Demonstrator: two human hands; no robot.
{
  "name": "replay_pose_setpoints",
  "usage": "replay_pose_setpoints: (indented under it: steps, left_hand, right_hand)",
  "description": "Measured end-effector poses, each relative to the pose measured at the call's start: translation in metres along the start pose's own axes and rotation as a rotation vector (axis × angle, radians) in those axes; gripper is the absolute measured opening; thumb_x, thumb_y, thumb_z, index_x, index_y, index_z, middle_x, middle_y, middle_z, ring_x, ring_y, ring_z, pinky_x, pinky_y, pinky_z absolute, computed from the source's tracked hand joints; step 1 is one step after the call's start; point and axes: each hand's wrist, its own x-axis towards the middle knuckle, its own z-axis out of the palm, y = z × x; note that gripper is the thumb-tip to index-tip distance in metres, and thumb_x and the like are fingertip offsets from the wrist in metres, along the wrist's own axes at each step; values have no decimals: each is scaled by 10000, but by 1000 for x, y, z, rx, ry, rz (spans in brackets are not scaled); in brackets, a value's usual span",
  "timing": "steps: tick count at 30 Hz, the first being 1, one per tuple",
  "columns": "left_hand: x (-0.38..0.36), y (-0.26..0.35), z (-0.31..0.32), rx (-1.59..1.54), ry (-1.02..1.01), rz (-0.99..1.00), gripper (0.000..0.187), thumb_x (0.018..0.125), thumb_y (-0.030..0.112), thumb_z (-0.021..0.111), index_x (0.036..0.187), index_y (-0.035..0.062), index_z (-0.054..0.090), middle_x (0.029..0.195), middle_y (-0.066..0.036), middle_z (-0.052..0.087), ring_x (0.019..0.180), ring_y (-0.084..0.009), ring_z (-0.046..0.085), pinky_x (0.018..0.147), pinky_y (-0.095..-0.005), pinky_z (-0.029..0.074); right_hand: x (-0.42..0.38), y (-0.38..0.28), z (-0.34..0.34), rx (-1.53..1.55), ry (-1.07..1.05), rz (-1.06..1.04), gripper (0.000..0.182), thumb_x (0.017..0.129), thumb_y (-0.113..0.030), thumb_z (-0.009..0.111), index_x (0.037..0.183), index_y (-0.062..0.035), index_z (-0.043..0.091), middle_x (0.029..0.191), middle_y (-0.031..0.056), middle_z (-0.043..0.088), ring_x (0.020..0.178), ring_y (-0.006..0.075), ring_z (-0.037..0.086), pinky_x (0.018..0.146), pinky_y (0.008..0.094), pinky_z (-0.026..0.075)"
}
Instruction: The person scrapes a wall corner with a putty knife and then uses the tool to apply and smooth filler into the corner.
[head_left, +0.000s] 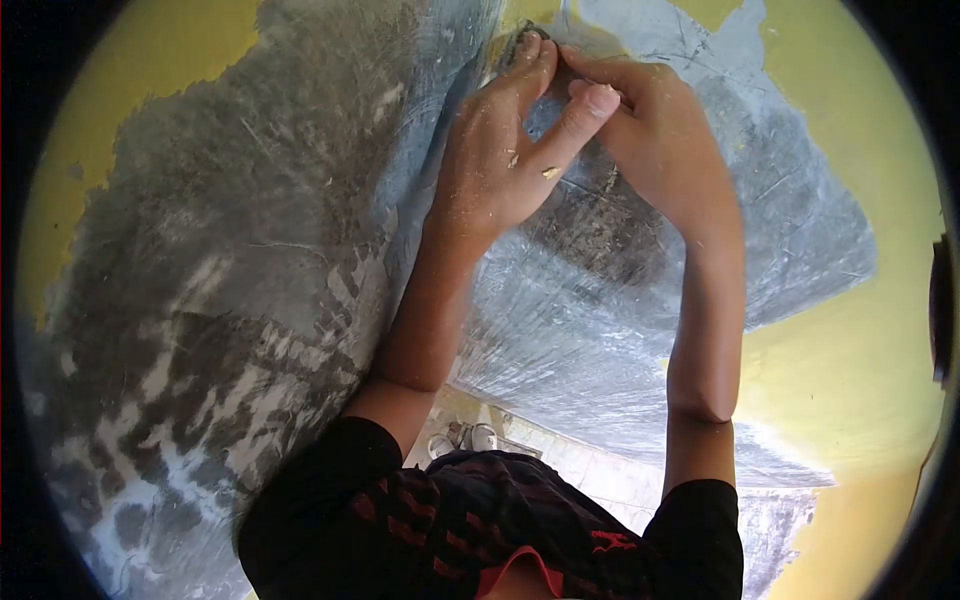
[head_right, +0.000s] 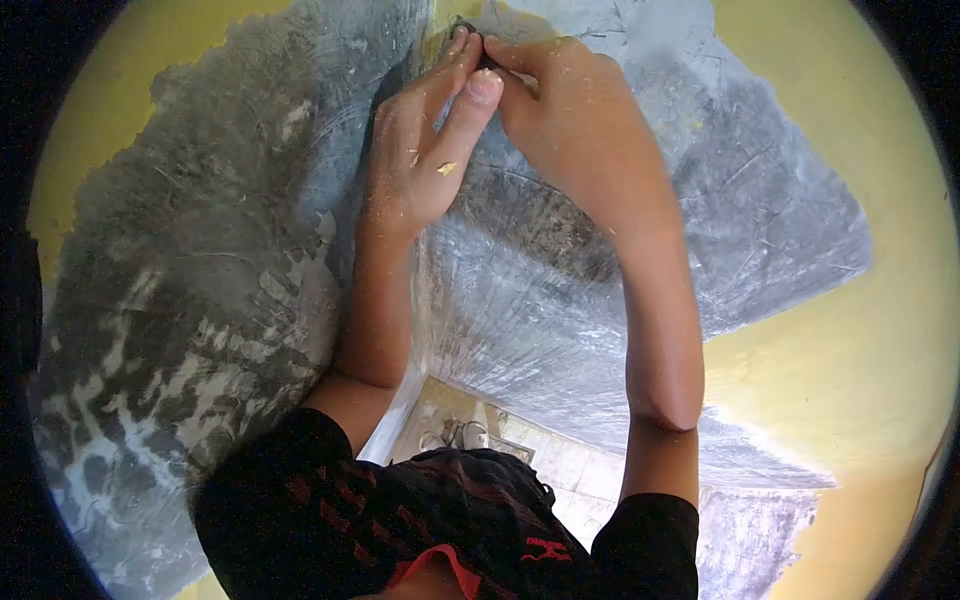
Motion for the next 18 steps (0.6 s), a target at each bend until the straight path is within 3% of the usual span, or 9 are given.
replay_pose_setpoints:
  steps: [3, 5, 12, 14, 18]
  left_hand:
    - [-3, -2, 1, -83, -21, 8, 878, 989, 557, 734, 1357, -226, 584, 1442, -439, 558, 1423, -488, 548, 1196, -484, 435]
    - [-6, 0, 4, 5, -43, -40, 794, 1067, 544, 618, 1491, -124, 544, 1579, -298, 530, 1518, -366, 478, 1253, -435, 355]
    - [-4, 4, 2, -25, -47, -36, 867, 1060, 608, 588, 1479, -150, 538, 1547, -333, 544, 1503, -389, 493, 1247, -432, 363]
    - [2, 13, -8, 90, -89, -77, 902, 1058, 634, 573, 1479, -162, 527, 1545, -344, 540, 1496, -399, 500, 1242, -429, 367]
    - [0, 6, -4, 1, -86, -90, 898, 1051, 639, 584, 1484, -146, 534, 1551, -338, 537, 1487, -397, 512, 1234, -433, 378]
  right_hand:
    - [-5, -14, -22, 57, -98, 146, 339, 944, -214, 628, 1186, -18, 760, 980, 305, 718, 926, 516, 699, 825, 501, 566]
    - [4, -4, -9, 30, -82, 70, 336, 946, -216, 626, 1181, -18, 761, 976, 305, 718, 918, 513, 697, 821, 505, 565]
    - [1, -1, -11, -5, -55, -34, 347, 947, -234, 633, 1179, -11, 762, 955, 302, 721, 896, 502, 699, 804, 498, 565]
    - [3, 4, -8, 27, -78, 18, 354, 944, -235, 640, 1189, -8, 759, 956, 306, 721, 905, 499, 708, 811, 490, 568]
    - [0, 0, -22, 94, -130, 77, 365, 939, -232, 653, 1205, -2, 754, 965, 316, 726, 912, 481, 735, 822, 476, 571]
